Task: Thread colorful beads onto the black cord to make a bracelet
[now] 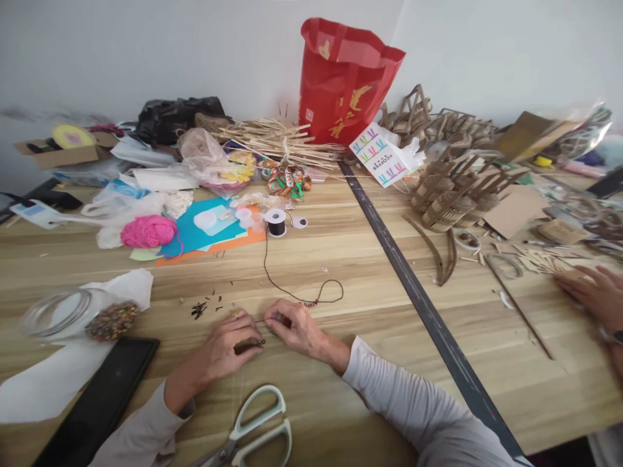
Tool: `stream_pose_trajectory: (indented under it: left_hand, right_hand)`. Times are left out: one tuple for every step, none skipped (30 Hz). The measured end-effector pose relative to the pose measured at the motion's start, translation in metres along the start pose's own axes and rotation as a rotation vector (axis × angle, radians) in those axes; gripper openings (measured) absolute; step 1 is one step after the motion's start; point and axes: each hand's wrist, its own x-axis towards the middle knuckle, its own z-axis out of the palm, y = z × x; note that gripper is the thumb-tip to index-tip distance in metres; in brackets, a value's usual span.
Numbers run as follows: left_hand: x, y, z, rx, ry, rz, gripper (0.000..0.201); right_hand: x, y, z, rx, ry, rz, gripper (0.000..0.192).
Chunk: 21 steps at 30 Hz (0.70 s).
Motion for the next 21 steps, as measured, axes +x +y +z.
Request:
stream_pose_trajectory:
  left_hand:
    - [0.0,0.0,0.0,0.002,-0.004,0.0,0.002]
    - [0.0,0.0,0.0,0.004,-0.006,0.001,0.003]
    - [0.0,0.0,-0.001,0.007,-0.009,0.002,0.004]
    - [0.0,0.0,-0.001,0.01,-0.01,0.005,0.006]
    - [-0.001,0.0,-0.001,0.012,-0.012,0.01,0.007]
    - [-0.001,0.0,-0.001,0.012,-0.011,0.014,0.008]
    - [-0.002,0.0,-0.002,0.009,-0.007,0.018,0.009]
    - [-0.002,0.0,-0.002,0.005,-0.003,0.021,0.01]
    - [-0.003,0.0,-0.003,0.0,0.0,0.022,0.01]
    - [-0.003,0.0,-0.004,-0.004,0.002,0.02,0.011]
    - [-0.003,0.0,-0.005,-0.006,0.002,0.014,0.011]
    - [-0.004,0.0,-0.007,-0.006,-0.002,0.006,0.011]
    - [-0.004,0.0,-0.008,-0.004,-0.009,-0.004,0.011]
    - [-0.004,0.0,-0.009,0.0,-0.014,-0.014,0.01]
    - [-0.004,0.001,-0.01,0.006,-0.016,-0.022,0.009]
    - [-0.004,0.0,-0.011,0.011,-0.017,-0.026,0.009]
    - [-0.004,0.0,-0.011,0.015,-0.015,-0.026,0.009]
    - [-0.005,-0.001,-0.012,0.018,-0.012,-0.023,0.009]
    - [-0.005,-0.002,-0.011,0.019,-0.007,-0.019,0.01]
    - [-0.005,-0.003,-0.011,0.02,-0.002,-0.015,0.011]
    - [-0.006,-0.005,-0.011,0.023,0.002,-0.013,0.011]
  right_hand:
    - [0.0,0.0,0.0,-0.002,-0.002,-0.001,0.011]
    - [0.0,0.0,0.0,-0.003,-0.003,-0.002,0.011]
    - [0.0,0.0,0.0,-0.005,-0.005,-0.005,0.011]
    - [0.0,0.0,0.0,-0.006,-0.005,-0.007,0.011]
    - [0.0,0.0,-0.001,-0.007,-0.005,-0.008,0.011]
    - [0.0,0.0,-0.001,-0.01,-0.005,-0.009,0.011]
    - [0.0,0.0,-0.001,-0.013,-0.006,-0.009,0.011]
    - [0.0,0.0,-0.001,-0.015,-0.008,-0.009,0.011]
    - [0.0,0.0,-0.001,-0.016,-0.012,-0.008,0.011]
    - [0.0,0.0,-0.001,-0.015,-0.013,-0.007,0.011]
    - [0.0,0.0,-0.001,-0.014,-0.014,-0.007,0.011]
    - [0.0,0.0,-0.001,-0.011,-0.013,-0.009,0.011]
    - [0.0,0.0,0.0,-0.009,-0.011,-0.011,0.01]
    - [0.0,0.0,0.0,-0.009,-0.009,-0.012,0.01]
    - [0.0,0.0,0.0,-0.009,-0.007,-0.013,0.009]
    - [0.0,0.001,0.0,-0.009,-0.005,-0.012,0.009]
    - [0.0,0.001,0.0,-0.01,-0.004,-0.01,0.008]
    - [0.0,0.0,0.0,-0.011,-0.003,-0.009,0.008]
    - [0.0,0.0,0.0,-0.011,-0.003,-0.007,0.008]
    - [0.0,0.001,0.0,-0.01,-0.004,-0.004,0.008]
    - [0.0,0.001,0.0,-0.008,-0.004,-0.002,0.008]
